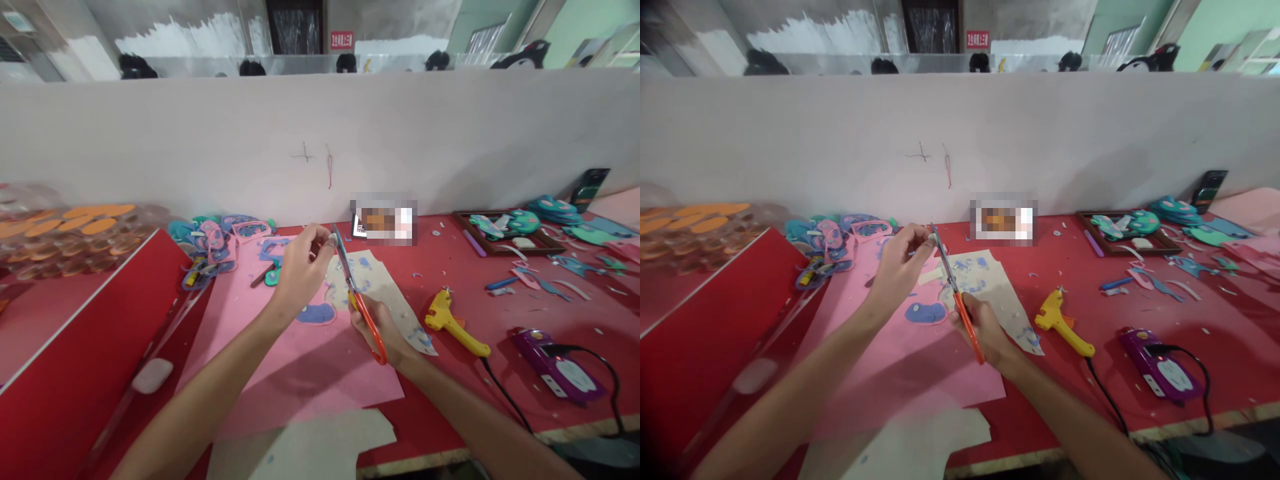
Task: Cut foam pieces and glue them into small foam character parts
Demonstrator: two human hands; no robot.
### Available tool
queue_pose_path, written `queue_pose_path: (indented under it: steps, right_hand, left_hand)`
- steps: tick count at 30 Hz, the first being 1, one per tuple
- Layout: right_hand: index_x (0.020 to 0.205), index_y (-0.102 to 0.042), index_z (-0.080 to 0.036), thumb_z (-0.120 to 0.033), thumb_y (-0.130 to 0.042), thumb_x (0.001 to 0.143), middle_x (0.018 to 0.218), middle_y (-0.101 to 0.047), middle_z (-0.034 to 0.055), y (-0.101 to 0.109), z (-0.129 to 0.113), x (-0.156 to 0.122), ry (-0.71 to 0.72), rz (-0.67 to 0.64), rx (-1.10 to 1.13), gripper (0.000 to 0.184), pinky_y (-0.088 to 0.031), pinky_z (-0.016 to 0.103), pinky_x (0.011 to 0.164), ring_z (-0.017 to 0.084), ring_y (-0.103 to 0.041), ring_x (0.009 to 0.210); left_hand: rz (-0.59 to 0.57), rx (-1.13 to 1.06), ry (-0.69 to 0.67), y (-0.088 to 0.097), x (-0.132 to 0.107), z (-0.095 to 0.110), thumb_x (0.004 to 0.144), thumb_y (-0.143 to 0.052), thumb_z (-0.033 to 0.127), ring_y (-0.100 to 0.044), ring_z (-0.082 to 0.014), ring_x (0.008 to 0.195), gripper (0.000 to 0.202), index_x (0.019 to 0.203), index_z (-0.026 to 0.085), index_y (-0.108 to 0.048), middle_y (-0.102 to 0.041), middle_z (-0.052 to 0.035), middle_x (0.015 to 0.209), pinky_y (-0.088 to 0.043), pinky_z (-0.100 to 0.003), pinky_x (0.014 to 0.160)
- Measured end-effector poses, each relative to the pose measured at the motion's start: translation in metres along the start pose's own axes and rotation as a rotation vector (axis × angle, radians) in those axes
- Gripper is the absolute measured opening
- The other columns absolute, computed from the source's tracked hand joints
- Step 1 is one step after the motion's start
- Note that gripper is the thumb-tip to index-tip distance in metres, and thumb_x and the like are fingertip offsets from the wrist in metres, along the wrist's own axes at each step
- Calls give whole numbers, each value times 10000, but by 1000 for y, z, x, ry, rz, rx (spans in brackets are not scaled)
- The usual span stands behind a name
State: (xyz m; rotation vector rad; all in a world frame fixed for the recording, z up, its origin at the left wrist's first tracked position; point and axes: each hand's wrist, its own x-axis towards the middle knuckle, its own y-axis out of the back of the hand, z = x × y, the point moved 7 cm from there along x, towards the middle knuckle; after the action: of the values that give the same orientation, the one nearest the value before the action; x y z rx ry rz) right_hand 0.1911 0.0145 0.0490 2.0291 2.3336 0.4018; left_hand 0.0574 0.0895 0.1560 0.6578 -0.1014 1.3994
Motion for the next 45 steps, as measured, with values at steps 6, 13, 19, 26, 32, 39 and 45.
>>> queue_pose_path:
  steps: [6,13,19,26,32,39,45]
  right_hand:
    - [737,-387,-233,-570,-536,924,657,-353,-48,1,0,0,-3,-1,-7,413,-255,288,545,126,-292,595]
    - [726,-389,-232,-589,-529,921,650,-373,-44,2,2,1,-11,11,-38,431,-255,291,549,126,-309,586]
    - [730,-389,-233,-593,-538,916,655,-367,-47,3,6,1,-14,9,-41,431,-253,289,556,125,-297,597]
    - [737,-379,-236,-587,-528,928,656,-356,-49,2,3,-1,-19,-2,-47,426,-254,296,553,127,-294,599]
    - [728,-384,-236,-600,-530,915,651,-362,-48,2,4,0,-16,-5,-60,434,-248,296,549,126,-293,593]
    - [736,-384,-233,-563,-541,909,661,-358,-47,2,5,0,-26,2,-36,405,-253,291,553,126,-297,601]
    - [727,-399,-233,-546,-561,906,629,-375,-51,2,4,-1,-26,7,-53,395,-262,288,544,120,-301,574]
  left_hand:
    - [0,-3,10,0,0,-1,965,-548,250,-473,-102,626,156,818,200,-528,-537,24,740,-358,-248,569]
    - [2,-13,11,0,1,-4,953,-548,234,-469,-98,621,142,817,199,-524,-520,28,731,-366,-241,559]
    - [7,-8,11,1,1,-5,958,-554,251,-486,-100,635,142,828,198,-537,-543,20,740,-374,-236,565]
    - [14,-31,29,2,2,-7,952,-553,255,-469,-100,610,141,823,200,-535,-531,22,712,-363,-236,543]
    - [24,-43,39,3,2,-9,947,-552,247,-470,-98,610,123,833,201,-547,-536,26,715,-369,-235,543]
    - [33,-40,57,4,2,-7,946,-549,240,-449,-97,584,126,825,205,-541,-506,38,673,-360,-238,538]
    - [55,-115,67,5,2,-7,943,-549,226,-466,-91,577,93,852,208,-549,-519,35,695,-365,-230,517]
